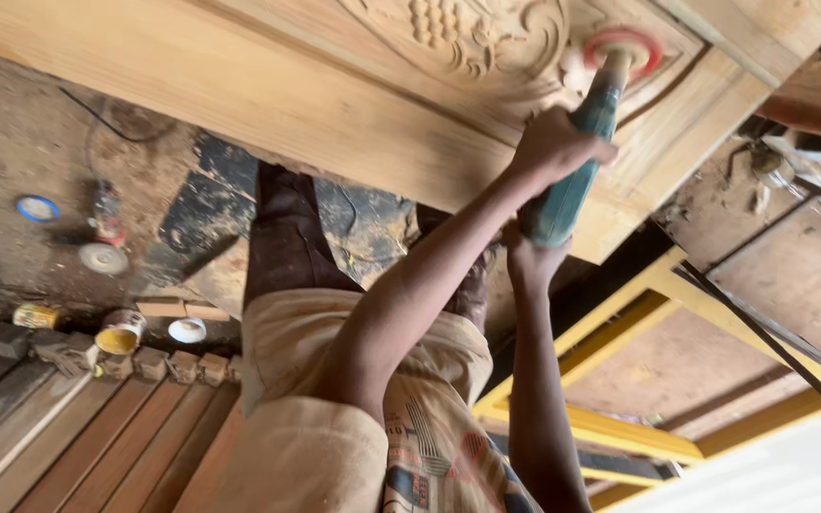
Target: The person sands the carved surfaces of a wooden door panel using a power drill equipped with a sanding disc attachment.
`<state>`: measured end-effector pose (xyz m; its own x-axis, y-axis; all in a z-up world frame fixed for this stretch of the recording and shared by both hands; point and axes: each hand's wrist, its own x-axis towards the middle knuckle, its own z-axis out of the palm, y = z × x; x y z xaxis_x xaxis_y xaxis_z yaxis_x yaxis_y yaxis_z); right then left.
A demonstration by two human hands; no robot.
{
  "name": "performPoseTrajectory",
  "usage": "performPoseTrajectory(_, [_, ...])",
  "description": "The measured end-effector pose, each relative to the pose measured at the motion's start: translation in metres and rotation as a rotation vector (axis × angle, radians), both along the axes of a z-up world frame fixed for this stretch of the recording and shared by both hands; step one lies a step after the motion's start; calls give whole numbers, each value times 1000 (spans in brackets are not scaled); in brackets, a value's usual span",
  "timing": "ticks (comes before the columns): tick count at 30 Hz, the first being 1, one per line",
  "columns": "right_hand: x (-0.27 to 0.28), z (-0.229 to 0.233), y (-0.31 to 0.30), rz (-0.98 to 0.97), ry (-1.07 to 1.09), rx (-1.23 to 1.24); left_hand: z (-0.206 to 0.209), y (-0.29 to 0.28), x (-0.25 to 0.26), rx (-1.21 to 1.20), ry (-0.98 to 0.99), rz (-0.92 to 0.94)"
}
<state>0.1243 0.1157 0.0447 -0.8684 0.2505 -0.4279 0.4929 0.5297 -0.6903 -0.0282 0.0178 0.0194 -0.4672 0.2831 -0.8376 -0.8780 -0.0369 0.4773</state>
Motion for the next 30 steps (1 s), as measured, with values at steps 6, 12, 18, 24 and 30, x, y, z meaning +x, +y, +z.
performPoseTrajectory(6, [2, 12, -12, -28, -169, 23, -4, -8, 12, 105, -43, 41])
performPoseTrajectory(12, [0, 19, -20, -105, 92, -170, 2, -3, 3, -29, 6, -70])
performPoseTrajectory(18, [-2, 21, -39, -100, 48, -91, 11, -21, 4, 34, -58, -10])
performPoseTrajectory(24, [4, 1, -39, -63, -21, 13, -5, -23, 0, 152, -64, -30])
performPoseTrajectory(30, [-15, 7, -1, -196, 86, -192, -13, 27, -9, 129, -8, -16])
